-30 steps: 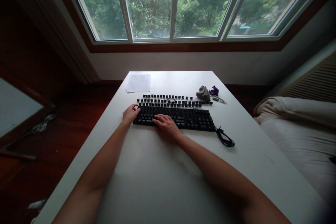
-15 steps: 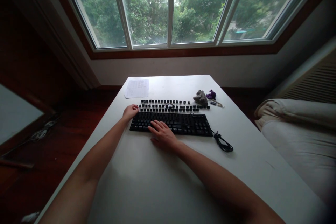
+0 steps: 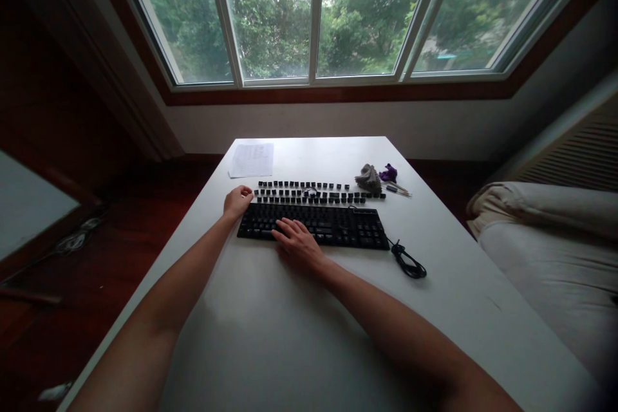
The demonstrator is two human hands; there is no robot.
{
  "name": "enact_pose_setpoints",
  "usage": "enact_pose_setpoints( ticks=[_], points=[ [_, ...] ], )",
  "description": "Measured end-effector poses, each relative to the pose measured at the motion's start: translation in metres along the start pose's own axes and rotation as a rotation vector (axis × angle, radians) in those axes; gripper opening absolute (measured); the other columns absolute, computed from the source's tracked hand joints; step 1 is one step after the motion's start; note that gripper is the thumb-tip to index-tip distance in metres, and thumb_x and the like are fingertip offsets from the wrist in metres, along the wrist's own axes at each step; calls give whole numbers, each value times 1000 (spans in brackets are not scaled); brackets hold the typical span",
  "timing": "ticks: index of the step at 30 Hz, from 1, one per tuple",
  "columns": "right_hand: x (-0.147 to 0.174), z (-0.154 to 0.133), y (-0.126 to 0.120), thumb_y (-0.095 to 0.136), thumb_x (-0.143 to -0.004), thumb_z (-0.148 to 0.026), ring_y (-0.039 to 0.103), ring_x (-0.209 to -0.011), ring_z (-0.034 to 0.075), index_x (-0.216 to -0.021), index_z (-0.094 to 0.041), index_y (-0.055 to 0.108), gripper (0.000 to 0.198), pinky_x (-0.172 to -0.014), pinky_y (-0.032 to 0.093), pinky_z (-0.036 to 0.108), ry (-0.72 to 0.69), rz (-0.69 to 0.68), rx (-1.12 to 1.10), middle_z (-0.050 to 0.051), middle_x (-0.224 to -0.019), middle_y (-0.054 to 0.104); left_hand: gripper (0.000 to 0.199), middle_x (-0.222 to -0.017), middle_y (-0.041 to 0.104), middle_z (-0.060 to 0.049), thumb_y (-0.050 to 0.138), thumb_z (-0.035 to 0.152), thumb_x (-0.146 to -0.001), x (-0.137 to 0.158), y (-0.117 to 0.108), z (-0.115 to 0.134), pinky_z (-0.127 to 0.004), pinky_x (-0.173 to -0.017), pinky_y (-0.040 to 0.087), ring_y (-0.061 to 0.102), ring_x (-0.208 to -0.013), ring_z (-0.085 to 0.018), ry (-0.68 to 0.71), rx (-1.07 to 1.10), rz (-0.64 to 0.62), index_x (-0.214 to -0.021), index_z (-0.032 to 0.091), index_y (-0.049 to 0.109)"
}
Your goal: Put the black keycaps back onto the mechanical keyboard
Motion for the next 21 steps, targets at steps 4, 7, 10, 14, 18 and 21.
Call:
enact_pose_setpoints(
  ticks=[4, 7, 10, 14, 18, 21],
  points=[
    [0, 0, 1, 61, -95, -29, 40, -146, 30, -143, -21, 57, 49, -120, 30, 51, 2, 3, -6, 15, -154, 49, 22, -93, 75, -3, 66, 37, -83, 14, -16, 11, -29, -73, 47, 66, -78, -19, 116, 7, -25, -99, 23, 70],
    [0, 0, 1, 62, -94, -28, 40, -146, 29, -141, -23, 59, 47, -120, 30, 51, 7, 3, -9, 14, -153, 50, 18, -89, 74, -2, 65, 36, -84, 24, -26, 16, -30, -71, 47, 66, -77, -19, 185, -33, -127, -95, 24, 71],
    [0, -1, 2, 63, -94, -29, 39, -146, 30, -144, -23, 56, 51, -120, 30, 52, 15, 3, -16, 15, -154, 49, 16, -87, 73, -2, 64, 36, -84, 32, -29, 18, -30, -69, 45, 65, -76, -20, 251, -125, -185, -92, 24, 72],
    [1, 0, 2, 62, -94, -29, 39, -146, 30, -143, -21, 57, 49, -121, 29, 52, 4, 3, -16, 16, -154, 49, 13, -88, 71, -3, 65, 36, -85, 43, -29, 21, -32, -70, 44, 63, -77, -21, 411, -230, -244, -88, 26, 72],
    [1, 1, 2, 62, -95, -30, 40, -145, 30, -142, -22, 58, 48, -121, 29, 51, 1, -3, -9, 15, -154, 49, 15, -94, 68, -5, 66, 39, -87, 50, -30, 23, -33, -78, 46, 62, -82, -22, 503, -235, -252, -89, 27, 73],
    [1, 1, 1, 63, -94, -30, 40, -146, 29, -143, -23, 57, 49, -121, 30, 51, 4, -11, -12, 14, -154, 49, 17, -97, 68, -6, 67, 41, -87, 52, -31, 22, -34, -85, 48, 62, -89, -23, 506, -212, -263, -90, 27, 74]
  ],
)
Point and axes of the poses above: each hand's wrist, its own x-axis away from the middle knuckle, its own y-axis out of the palm, z = x × y, the point moved 1 cm from there along -x, towards the middle knuckle
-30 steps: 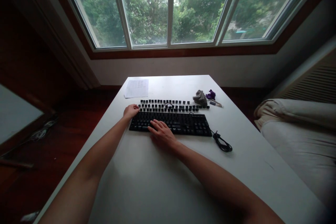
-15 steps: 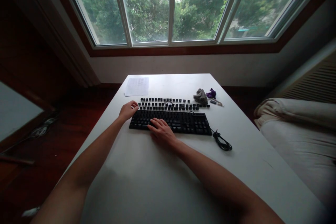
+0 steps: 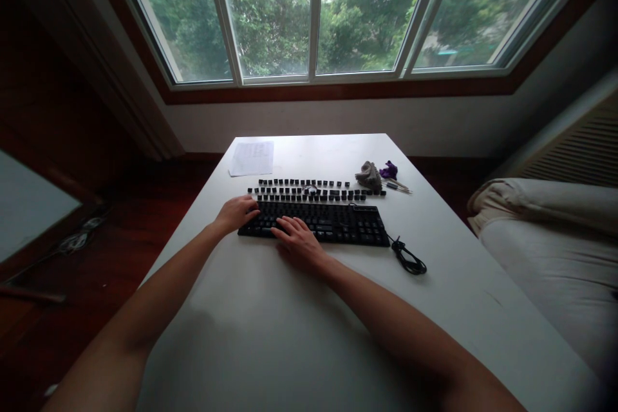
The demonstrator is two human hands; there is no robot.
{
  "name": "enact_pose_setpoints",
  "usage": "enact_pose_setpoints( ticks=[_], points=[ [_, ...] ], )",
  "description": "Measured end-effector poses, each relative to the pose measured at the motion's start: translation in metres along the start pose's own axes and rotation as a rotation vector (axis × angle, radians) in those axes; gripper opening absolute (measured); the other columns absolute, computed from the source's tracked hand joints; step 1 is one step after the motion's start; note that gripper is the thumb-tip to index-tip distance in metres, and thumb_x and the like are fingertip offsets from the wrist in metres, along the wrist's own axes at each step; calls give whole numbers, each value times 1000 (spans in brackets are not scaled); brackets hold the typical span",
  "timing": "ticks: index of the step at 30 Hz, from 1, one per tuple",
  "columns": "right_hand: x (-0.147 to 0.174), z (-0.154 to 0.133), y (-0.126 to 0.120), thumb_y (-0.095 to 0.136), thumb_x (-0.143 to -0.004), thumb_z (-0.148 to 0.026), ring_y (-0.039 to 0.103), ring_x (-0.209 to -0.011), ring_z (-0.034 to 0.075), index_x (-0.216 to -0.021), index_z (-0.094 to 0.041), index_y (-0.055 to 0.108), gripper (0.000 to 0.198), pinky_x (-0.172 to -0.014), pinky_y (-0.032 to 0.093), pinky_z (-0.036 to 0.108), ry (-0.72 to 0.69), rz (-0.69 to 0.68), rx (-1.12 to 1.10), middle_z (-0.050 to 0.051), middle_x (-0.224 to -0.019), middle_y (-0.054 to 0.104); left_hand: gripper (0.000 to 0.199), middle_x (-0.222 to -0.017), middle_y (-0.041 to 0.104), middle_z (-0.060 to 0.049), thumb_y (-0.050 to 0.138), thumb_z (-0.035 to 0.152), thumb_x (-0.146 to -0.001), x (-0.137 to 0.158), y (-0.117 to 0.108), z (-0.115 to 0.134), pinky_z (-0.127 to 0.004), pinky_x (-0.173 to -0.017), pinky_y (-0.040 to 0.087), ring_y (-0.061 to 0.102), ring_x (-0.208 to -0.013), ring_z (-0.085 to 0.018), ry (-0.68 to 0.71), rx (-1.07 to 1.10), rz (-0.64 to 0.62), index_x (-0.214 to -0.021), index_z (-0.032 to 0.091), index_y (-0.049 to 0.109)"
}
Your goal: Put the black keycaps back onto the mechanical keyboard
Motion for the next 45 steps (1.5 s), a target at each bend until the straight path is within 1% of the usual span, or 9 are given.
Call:
enact_pose_setpoints(
  ticks=[4, 8, 13, 20, 28, 33, 39, 42, 45],
  points=[
    [0, -1, -1, 64, -94, -29, 40, -145, 29, -143, -23, 57, 50, -120, 30, 51, 5, -3, -8, 14, -154, 49, 19, -100, 68, -6, 67, 42, -87, 3, -1, -6, -36, -89, 49, 63, -93, -24, 29, 32, -4, -93, 28, 77],
    [1, -2, -3, 63, -94, -28, 40, -145, 30, -142, -22, 58, 49, -121, 29, 51, -1, -1, 0, 14, -154, 49, 20, -105, 69, -6, 67, 40, -88, 6, -4, -15, -35, -89, 50, 64, -93, -23, 64, 36, -52, -100, 29, 78],
    [1, -1, -2, 62, -95, -28, 40, -145, 29, -142, -23, 58, 48, -121, 30, 51, 0, 5, -2, 13, -154, 49, 24, -108, 69, -7, 67, 37, -88, 6, -7, -21, -39, -99, 48, 63, -104, -26, 157, 7, -83, -108, 30, 78],
    [1, -1, 1, 62, -95, -29, 41, -145, 29, -142, -22, 58, 48, -120, 30, 51, -4, 15, -1, 15, -153, 50, 25, -114, 69, -6, 63, 27, -90, 8, -6, -16, -40, -102, 47, 62, -110, -26, 190, 19, -54, -111, 30, 76],
    [1, 1, 2, 62, -95, -29, 40, -145, 29, -143, -23, 57, 48, -120, 29, 51, 2, -3, -8, 14, -154, 49, 24, -110, 74, -6, 61, 31, -92, 8, -5, -21, -43, -102, 46, 63, -106, -26, 207, -78, -34, -111, 27, 75],
    [2, 2, 1, 61, -96, -30, 40, -145, 29, -143, -23, 57, 48, -120, 29, 51, 1, -3, -10, 14, -154, 49, 23, -111, 75, -5, 62, 35, -92, 5, 0, -28, -43, -101, 47, 63, -108, -26, 136, 29, 28, -108, 27, 77],
    [2, 3, 1, 62, -95, -29, 39, -145, 29, -143, -23, 57, 49, -120, 29, 51, 2, -4, -20, 15, -153, 49, 24, -107, 73, -6, 63, 36, -89, 0, 8, -35, -38, -96, 50, 66, -102, -24, 39, 147, -50, -103, 25, 79],
    [2, 3, 0, 62, -95, -29, 40, -144, 29, -143, -22, 57, 48, -120, 29, 51, -1, 0, -10, 15, -153, 50, 24, -107, 71, -6, 63, 35, -88, -1, 8, -32, -35, -91, 52, 66, -98, -22, 5, 147, -67, -102, 24, 79],
    [3, 2, -1, 62, -95, -29, 40, -144, 29, -142, -22, 58, 48, -120, 29, 50, -3, 2, -9, 15, -152, 50, 23, -106, 70, -6, 61, 33, -89, 0, 6, -26, -35, -92, 51, 66, -98, -22, 24, 100, -56, -101, 23, 78]
  ],
)
Point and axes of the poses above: each hand's wrist, its own x-axis away from the middle knuckle, its own y-axis out of the palm, z = x × y, the point moved 1 cm from there along -x, towards the middle knuckle
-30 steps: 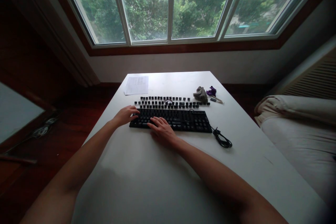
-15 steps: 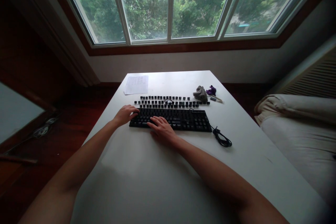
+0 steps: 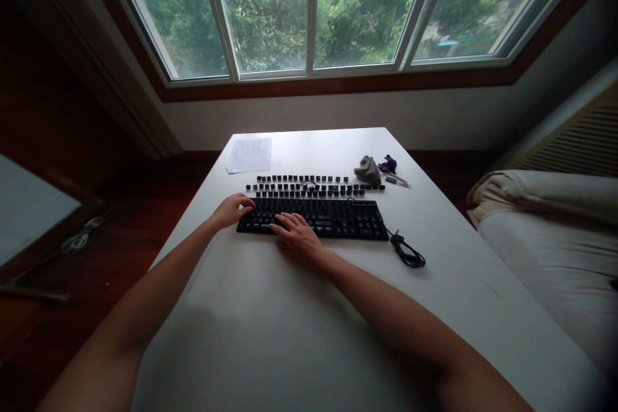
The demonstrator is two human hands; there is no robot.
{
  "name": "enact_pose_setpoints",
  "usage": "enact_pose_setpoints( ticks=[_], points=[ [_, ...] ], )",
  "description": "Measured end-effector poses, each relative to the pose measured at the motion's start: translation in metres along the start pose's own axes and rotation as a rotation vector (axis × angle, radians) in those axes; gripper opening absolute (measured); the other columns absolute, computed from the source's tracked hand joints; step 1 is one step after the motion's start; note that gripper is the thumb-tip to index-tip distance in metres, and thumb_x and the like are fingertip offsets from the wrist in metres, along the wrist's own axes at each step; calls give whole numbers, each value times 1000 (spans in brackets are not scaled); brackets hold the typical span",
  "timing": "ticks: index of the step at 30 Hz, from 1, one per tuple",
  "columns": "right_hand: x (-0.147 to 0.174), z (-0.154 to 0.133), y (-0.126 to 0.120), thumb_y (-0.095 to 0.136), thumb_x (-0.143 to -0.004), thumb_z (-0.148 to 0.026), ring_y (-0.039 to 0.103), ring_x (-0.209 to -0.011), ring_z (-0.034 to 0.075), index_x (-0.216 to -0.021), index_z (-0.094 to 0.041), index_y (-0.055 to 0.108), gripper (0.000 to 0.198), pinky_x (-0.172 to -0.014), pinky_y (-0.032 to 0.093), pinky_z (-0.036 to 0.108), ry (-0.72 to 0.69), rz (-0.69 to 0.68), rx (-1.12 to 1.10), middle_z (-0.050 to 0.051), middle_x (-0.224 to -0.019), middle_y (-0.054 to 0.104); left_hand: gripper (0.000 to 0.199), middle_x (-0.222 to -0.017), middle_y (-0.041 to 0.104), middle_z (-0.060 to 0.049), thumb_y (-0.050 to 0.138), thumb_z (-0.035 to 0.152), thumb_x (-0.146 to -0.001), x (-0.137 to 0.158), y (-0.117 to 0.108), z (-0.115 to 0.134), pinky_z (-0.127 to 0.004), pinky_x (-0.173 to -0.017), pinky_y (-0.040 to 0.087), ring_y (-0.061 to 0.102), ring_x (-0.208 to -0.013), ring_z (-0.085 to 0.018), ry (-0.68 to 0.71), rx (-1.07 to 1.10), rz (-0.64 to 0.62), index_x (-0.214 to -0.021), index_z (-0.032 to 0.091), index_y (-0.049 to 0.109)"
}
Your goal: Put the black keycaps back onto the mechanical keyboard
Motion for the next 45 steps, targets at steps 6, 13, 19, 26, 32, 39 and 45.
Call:
enact_pose_setpoints(
  ticks=[6, 13, 19, 26, 32, 39, 45],
  points=[
    [0, 0, 0, 62, -96, -29, 40, -144, 29, -142, -22, 58, 47, -120, 29, 50, 3, 0, 3, 14, -152, 50, 21, -108, 70, -6, 58, 29, -92, 3, -2, 16, -35, -89, 50, 64, -98, -23, 37, -180, 14, -102, 24, 76],
    [0, 0, -1, 62, -96, -30, 41, -144, 29, -142, -22, 58, 47, -120, 30, 50, 4, -5, 10, 14, -153, 50, 19, -108, 71, -5, 57, 28, -93, 6, -9, 32, -33, -83, 48, 65, -98, -23, 28, -326, -1, -104, 26, 74],
    [0, -1, -2, 62, -95, -30, 40, -144, 28, -142, -23, 57, 48, -120, 29, 50, 8, -4, 8, 13, -153, 50, 19, -107, 71, -4, 61, 26, -90, 6, -9, 39, -33, -85, 48, 65, -99, -24, 23, -405, -1, -104, 27, 74],
    [0, 0, -1, 62, -95, -30, 40, -144, 29, -143, -22, 57, 48, -120, 28, 50, 0, -9, 2, 14, -153, 49, 19, -104, 73, -3, 58, 33, -92, 0, -10, 34, -32, -81, 48, 66, -97, -22, 8, -304, -23, -97, 27, 76],
    [0, 0, -2, 61, -96, -29, 39, -145, 28, -143, -22, 57, 48, -120, 27, 50, 2, -9, -2, 15, -153, 49, 22, -91, 72, -4, 63, 39, -87, -6, 2, 11, -33, -79, 50, 65, -84, -21, -87, -39, 19, -89, 22, 75],
    [0, 0, 1, 63, -94, -28, 39, -145, 29, -143, -23, 57, 50, -120, 28, 52, 11, -14, -12, 15, -154, 49, 39, -75, 59, 2, 74, 45, -72, -16, 17, -17, -28, -63, 47, 56, -69, -16, -286, 337, 11, -99, 19, 64],
    [1, 0, 5, 63, -94, -29, 39, -145, 30, -143, -21, 57, 50, -121, 28, 52, 6, -6, 1, 15, -153, 49, 37, -80, 57, 1, 74, 43, -71, -25, 13, -20, -28, -63, 46, 52, -67, -14, -205, 233, -82, -96, 19, 63]
  ],
)
Point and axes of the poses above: each hand's wrist, its own x-axis away from the middle knuckle, its own y-axis out of the palm, z = x × y, the point moved 1 cm from there along -x, towards the middle knuckle
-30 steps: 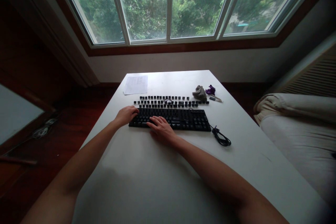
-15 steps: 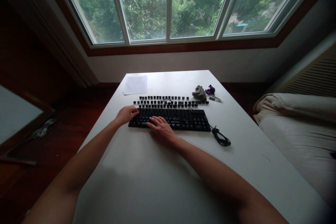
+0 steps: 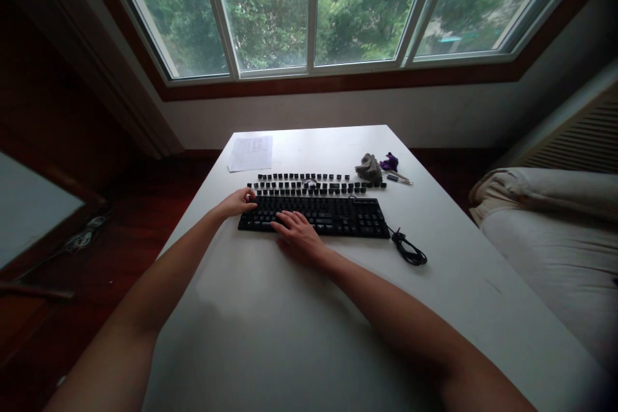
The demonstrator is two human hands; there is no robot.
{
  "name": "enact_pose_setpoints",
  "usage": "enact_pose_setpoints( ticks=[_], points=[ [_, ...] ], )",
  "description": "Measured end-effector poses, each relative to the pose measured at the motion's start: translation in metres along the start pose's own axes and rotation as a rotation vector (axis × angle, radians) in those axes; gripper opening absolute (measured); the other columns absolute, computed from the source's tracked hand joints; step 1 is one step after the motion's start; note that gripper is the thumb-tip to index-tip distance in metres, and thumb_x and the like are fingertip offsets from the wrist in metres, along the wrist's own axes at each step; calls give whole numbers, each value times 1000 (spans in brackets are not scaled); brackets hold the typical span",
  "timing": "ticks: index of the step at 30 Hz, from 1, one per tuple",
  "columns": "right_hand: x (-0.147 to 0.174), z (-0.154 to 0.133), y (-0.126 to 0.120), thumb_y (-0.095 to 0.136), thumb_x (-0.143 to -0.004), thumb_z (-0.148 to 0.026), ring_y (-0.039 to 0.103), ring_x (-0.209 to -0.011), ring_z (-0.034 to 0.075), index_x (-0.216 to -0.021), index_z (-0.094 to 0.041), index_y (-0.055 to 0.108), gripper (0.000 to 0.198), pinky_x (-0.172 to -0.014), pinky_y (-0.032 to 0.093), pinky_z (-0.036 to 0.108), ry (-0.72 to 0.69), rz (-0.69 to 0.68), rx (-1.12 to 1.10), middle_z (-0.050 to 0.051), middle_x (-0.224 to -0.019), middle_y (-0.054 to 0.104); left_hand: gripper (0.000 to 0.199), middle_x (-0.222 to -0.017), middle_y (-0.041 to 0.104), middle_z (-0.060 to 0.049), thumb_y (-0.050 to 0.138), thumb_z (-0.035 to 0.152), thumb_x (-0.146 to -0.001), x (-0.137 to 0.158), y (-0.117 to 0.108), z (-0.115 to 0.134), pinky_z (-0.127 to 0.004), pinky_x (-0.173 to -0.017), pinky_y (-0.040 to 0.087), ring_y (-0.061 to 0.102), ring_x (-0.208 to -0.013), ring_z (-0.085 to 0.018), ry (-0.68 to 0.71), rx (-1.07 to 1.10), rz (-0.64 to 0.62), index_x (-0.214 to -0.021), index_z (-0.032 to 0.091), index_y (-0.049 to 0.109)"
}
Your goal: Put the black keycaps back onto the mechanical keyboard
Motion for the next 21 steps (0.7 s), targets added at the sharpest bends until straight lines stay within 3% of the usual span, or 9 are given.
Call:
enact_pose_setpoints(
  ticks=[7, 16, 21],
  points=[
    [0, -4, -4, 63, -93, -29, 40, -145, 30, -143, -21, 57, 51, -120, 28, 52, 6, 1, 16, 16, -154, 48, 39, -83, 62, 0, 74, 43, -73, 6, -3, -1, -28, -65, 47, 57, -69, -16, -37, -25, 20, -103, 19, 66],
    [1, -11, -9, 63, -95, -37, 37, -146, 32, -147, -18, 53, 56, -119, 30, 51, -11, -60, 36, 17, -156, 45, 20, -97, 68, -5, 63, 29, -82, -11, 3, 15, -30, -77, 49, 63, -81, -18, -8, -321, 278, -99, 22, 73],
    [0, -7, -9, 61, -96, -38, 37, -146, 31, -148, -20, 51, 56, -119, 30, 50, -38, -94, 45, 16, -157, 45, 20, -96, 71, -4, 64, 31, -82, -36, -2, 18, -29, -76, 48, 64, -83, -19, 50, -387, 189, -98, 23, 74]
  ],
)
Point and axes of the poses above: each hand's wrist, its own x-axis away from the middle knuckle, its own y-axis out of the palm, z = x × y, the point moved 1 cm from there along -x, towards the middle knuckle
